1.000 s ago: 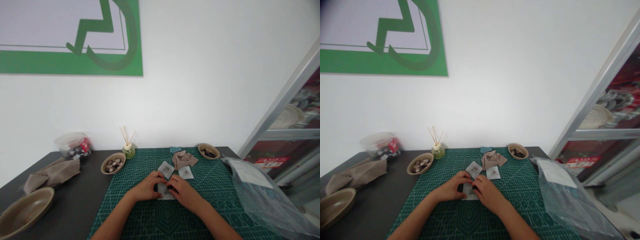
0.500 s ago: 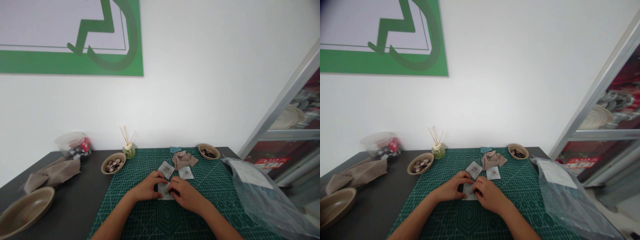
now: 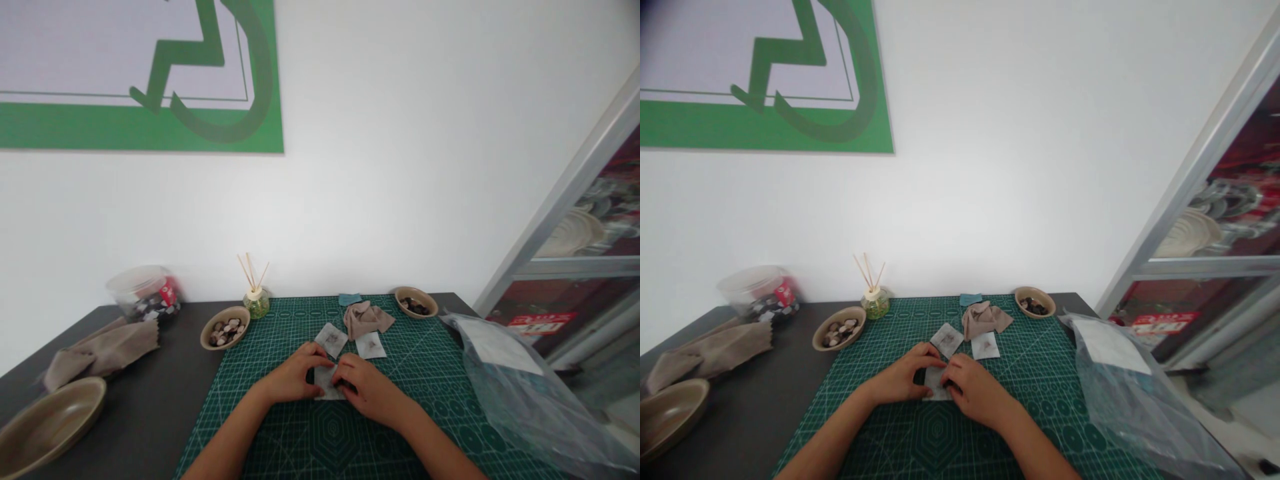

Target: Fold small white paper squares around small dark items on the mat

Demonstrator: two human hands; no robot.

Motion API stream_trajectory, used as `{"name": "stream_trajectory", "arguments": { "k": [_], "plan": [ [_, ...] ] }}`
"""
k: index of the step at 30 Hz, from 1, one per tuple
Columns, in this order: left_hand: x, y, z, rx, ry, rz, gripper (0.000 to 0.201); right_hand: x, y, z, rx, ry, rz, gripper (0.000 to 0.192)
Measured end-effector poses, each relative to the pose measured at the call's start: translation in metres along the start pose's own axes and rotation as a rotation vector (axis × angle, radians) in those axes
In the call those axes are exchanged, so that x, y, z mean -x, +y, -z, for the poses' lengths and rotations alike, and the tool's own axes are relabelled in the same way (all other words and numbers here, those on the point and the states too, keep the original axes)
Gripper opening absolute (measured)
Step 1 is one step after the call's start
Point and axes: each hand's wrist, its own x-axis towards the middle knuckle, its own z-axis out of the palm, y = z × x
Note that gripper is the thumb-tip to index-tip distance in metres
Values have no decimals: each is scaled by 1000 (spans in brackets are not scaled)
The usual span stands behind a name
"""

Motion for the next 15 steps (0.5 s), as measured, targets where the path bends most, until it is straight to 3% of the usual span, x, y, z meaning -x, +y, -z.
{"name": "stream_trajectory", "arguments": {
  "k": [3, 8, 12, 15],
  "plan": [
    [0, 2, 1, 9, 7, -1, 51, 0, 0, -1, -2, -14, 40, 25],
    [1, 8, 1, 16, 79, 22, 41, 0, 0, 3, 6, 11, -12, 22],
    [-3, 21, 4, 37, 299, 26, 27, -2, -2, 2, -22, -4, 6, 24],
    [-2, 47, 14, 105, 484, -17, 16, -2, -4, 3, -11, -26, -17, 24]
  ]
}}
